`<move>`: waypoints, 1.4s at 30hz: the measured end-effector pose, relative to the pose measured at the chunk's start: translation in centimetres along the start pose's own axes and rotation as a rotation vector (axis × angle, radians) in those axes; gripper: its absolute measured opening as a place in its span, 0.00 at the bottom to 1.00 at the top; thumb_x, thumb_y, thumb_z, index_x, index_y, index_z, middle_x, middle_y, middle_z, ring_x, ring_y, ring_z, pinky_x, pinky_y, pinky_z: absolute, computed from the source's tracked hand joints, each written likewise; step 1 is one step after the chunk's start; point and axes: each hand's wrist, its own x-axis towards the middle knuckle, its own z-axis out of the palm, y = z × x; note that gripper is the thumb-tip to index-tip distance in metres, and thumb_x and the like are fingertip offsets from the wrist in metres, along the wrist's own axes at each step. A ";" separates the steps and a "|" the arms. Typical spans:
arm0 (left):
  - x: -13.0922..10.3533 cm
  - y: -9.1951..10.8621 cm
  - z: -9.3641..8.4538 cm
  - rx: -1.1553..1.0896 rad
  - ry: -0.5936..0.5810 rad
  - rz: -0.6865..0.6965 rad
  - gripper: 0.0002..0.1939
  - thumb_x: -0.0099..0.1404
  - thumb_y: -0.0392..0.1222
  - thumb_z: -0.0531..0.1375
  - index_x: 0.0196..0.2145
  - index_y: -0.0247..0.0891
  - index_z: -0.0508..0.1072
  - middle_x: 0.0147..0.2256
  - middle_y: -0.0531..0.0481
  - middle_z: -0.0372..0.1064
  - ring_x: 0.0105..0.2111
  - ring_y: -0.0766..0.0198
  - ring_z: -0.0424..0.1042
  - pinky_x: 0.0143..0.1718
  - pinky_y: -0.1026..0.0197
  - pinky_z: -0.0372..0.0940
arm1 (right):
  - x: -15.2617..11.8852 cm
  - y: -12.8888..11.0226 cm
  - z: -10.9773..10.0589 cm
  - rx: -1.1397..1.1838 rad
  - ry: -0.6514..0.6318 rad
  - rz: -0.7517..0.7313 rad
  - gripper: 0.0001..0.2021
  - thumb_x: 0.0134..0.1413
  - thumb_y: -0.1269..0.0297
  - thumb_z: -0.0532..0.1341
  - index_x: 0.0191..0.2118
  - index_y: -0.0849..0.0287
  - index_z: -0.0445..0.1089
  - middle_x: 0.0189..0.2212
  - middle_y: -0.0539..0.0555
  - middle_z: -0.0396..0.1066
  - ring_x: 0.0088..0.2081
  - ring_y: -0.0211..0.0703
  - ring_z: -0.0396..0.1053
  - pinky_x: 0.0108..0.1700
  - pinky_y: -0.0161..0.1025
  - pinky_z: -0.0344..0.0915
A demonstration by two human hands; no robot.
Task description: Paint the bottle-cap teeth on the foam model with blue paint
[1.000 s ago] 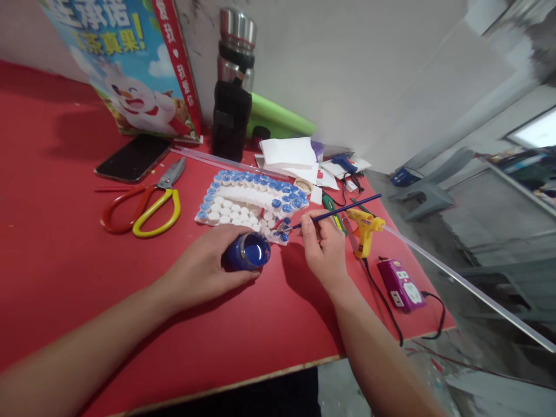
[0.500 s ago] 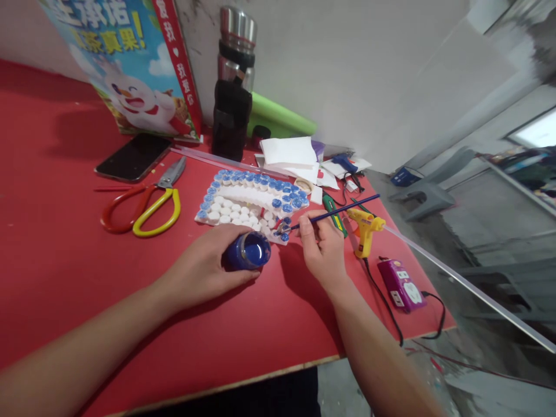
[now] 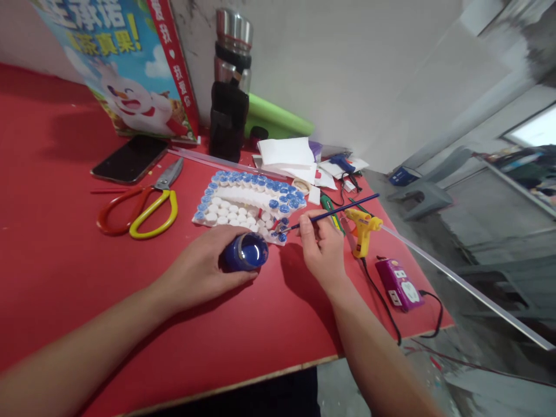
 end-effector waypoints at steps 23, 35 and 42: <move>0.0 0.0 0.0 0.014 0.007 -0.004 0.28 0.61 0.51 0.72 0.57 0.45 0.75 0.54 0.48 0.79 0.53 0.48 0.78 0.56 0.50 0.71 | 0.1 0.1 0.0 -0.006 -0.009 0.000 0.08 0.74 0.62 0.57 0.39 0.55 0.68 0.27 0.48 0.73 0.28 0.39 0.71 0.31 0.36 0.67; 0.0 0.1 0.0 -0.004 0.005 -0.003 0.28 0.61 0.53 0.72 0.57 0.45 0.76 0.54 0.46 0.79 0.53 0.46 0.78 0.56 0.48 0.72 | -0.3 -0.2 0.2 0.076 -0.009 -0.045 0.06 0.74 0.65 0.57 0.41 0.54 0.68 0.29 0.48 0.72 0.28 0.38 0.74 0.32 0.36 0.70; 0.0 0.3 -0.2 0.007 -0.012 -0.009 0.27 0.62 0.52 0.71 0.56 0.44 0.75 0.54 0.45 0.79 0.53 0.46 0.77 0.57 0.48 0.71 | -0.1 -0.2 0.3 0.057 -0.026 -0.045 0.07 0.74 0.63 0.57 0.40 0.54 0.69 0.29 0.49 0.73 0.27 0.39 0.74 0.32 0.38 0.70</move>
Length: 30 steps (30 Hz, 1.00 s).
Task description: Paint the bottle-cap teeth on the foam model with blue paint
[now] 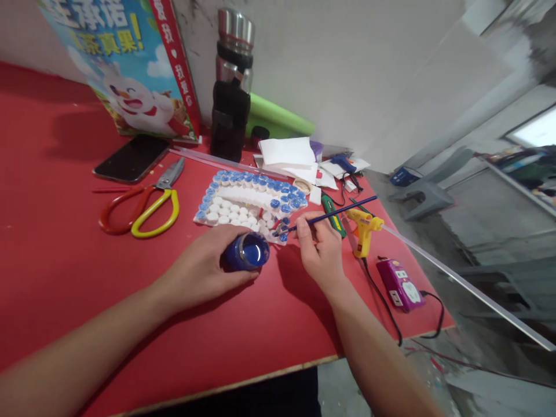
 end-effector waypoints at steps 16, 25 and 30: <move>0.1 0.2 -0.2 -0.005 0.004 0.005 0.27 0.61 0.51 0.72 0.56 0.44 0.76 0.53 0.46 0.79 0.52 0.46 0.78 0.56 0.49 0.71 | 0.0 0.1 0.1 -0.014 0.005 -0.013 0.07 0.74 0.63 0.57 0.40 0.54 0.69 0.28 0.49 0.73 0.28 0.40 0.74 0.33 0.39 0.70; 0.1 0.1 -0.1 0.009 0.002 -0.003 0.27 0.61 0.52 0.71 0.56 0.46 0.76 0.54 0.46 0.79 0.53 0.46 0.78 0.57 0.48 0.72 | 0.0 0.1 -0.1 -0.017 0.011 -0.003 0.07 0.73 0.63 0.57 0.40 0.54 0.69 0.28 0.48 0.73 0.28 0.40 0.75 0.33 0.38 0.70; 0.1 0.0 0.0 0.011 0.000 -0.017 0.27 0.61 0.53 0.71 0.57 0.47 0.76 0.55 0.46 0.79 0.54 0.44 0.77 0.57 0.47 0.72 | 0.1 0.1 -0.1 -0.021 0.011 0.001 0.07 0.73 0.63 0.57 0.40 0.53 0.69 0.27 0.48 0.73 0.28 0.40 0.74 0.32 0.38 0.69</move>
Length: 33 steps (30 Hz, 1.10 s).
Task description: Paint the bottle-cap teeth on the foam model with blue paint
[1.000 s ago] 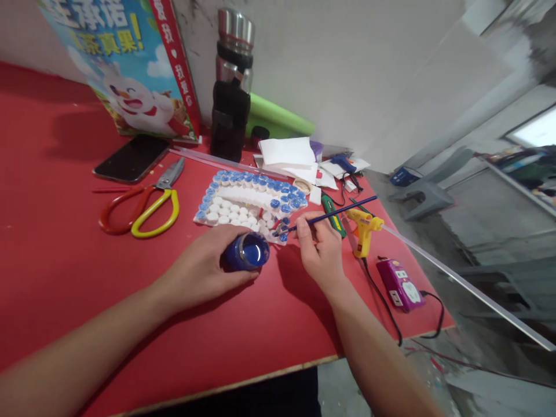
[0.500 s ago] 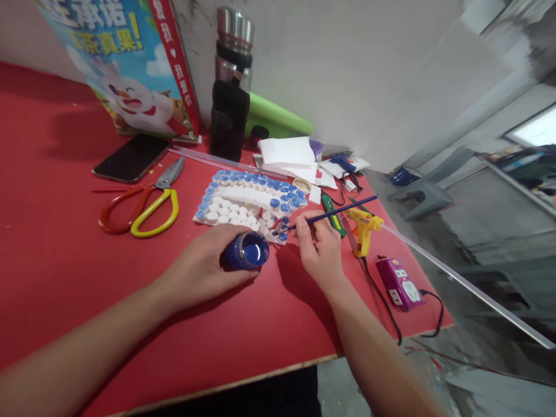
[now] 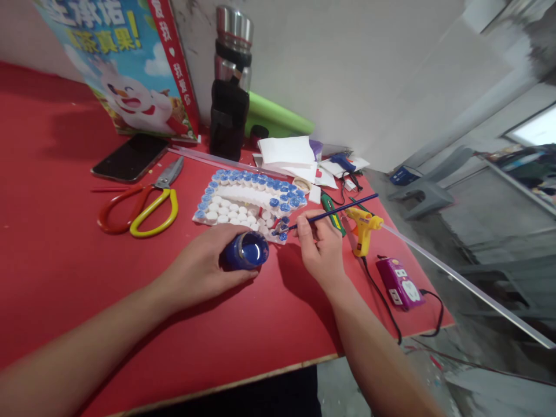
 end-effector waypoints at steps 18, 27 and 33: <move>0.0 -0.1 0.1 0.000 0.010 0.009 0.28 0.61 0.53 0.72 0.56 0.45 0.75 0.54 0.46 0.79 0.54 0.45 0.77 0.57 0.47 0.71 | 0.1 0.0 -0.1 -0.018 -0.008 0.003 0.09 0.74 0.60 0.56 0.39 0.53 0.68 0.27 0.49 0.73 0.29 0.41 0.73 0.33 0.40 0.69; 0.0 -0.1 0.1 0.003 0.012 0.011 0.28 0.60 0.53 0.72 0.57 0.45 0.75 0.54 0.45 0.79 0.54 0.45 0.77 0.57 0.47 0.71 | 0.1 0.1 -0.2 -0.015 -0.003 0.022 0.08 0.74 0.62 0.57 0.39 0.54 0.68 0.27 0.48 0.72 0.28 0.41 0.72 0.33 0.38 0.67; 0.0 -0.2 0.0 0.011 0.010 0.014 0.29 0.60 0.53 0.72 0.57 0.44 0.75 0.55 0.46 0.79 0.54 0.45 0.77 0.57 0.48 0.71 | 0.1 0.1 -0.2 -0.016 -0.011 0.043 0.09 0.74 0.61 0.57 0.38 0.53 0.67 0.27 0.48 0.72 0.28 0.40 0.72 0.33 0.38 0.67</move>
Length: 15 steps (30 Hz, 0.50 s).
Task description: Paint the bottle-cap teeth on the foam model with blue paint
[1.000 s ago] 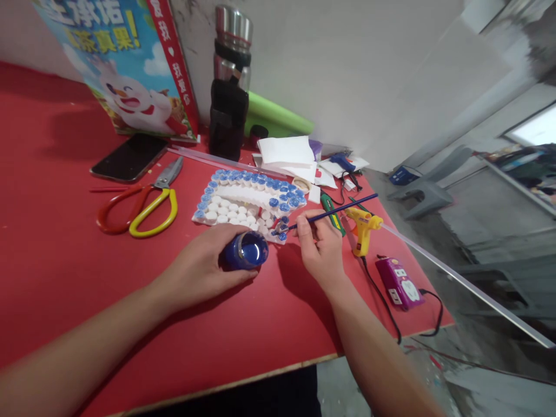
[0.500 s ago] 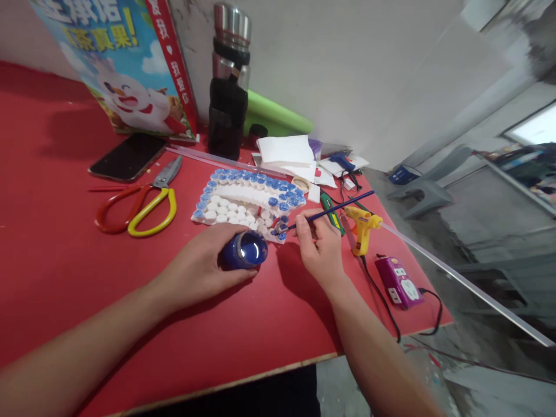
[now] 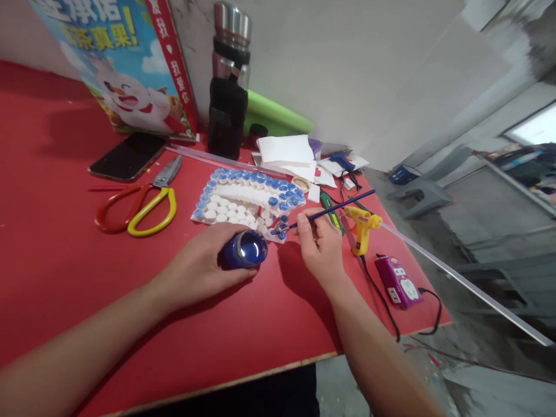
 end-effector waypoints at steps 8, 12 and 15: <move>-0.1 -0.1 0.1 -0.011 -0.002 0.004 0.29 0.61 0.52 0.72 0.57 0.44 0.75 0.55 0.46 0.78 0.54 0.47 0.76 0.57 0.49 0.70 | 0.0 0.2 0.1 -0.001 0.017 -0.011 0.08 0.74 0.62 0.57 0.39 0.54 0.68 0.28 0.48 0.72 0.29 0.40 0.73 0.33 0.37 0.67; 0.0 -0.1 0.2 -0.011 -0.005 0.003 0.28 0.61 0.51 0.73 0.57 0.44 0.75 0.55 0.46 0.78 0.54 0.47 0.76 0.57 0.49 0.70 | 0.0 0.2 0.1 -0.012 0.030 -0.012 0.08 0.74 0.62 0.57 0.40 0.54 0.69 0.28 0.48 0.72 0.28 0.39 0.72 0.33 0.37 0.67; 0.1 0.0 0.2 -0.022 -0.001 0.004 0.28 0.61 0.51 0.72 0.57 0.44 0.75 0.54 0.47 0.78 0.54 0.47 0.77 0.56 0.49 0.70 | 0.0 0.2 0.1 -0.009 0.021 -0.010 0.08 0.74 0.61 0.57 0.39 0.54 0.68 0.28 0.48 0.72 0.28 0.40 0.72 0.33 0.37 0.68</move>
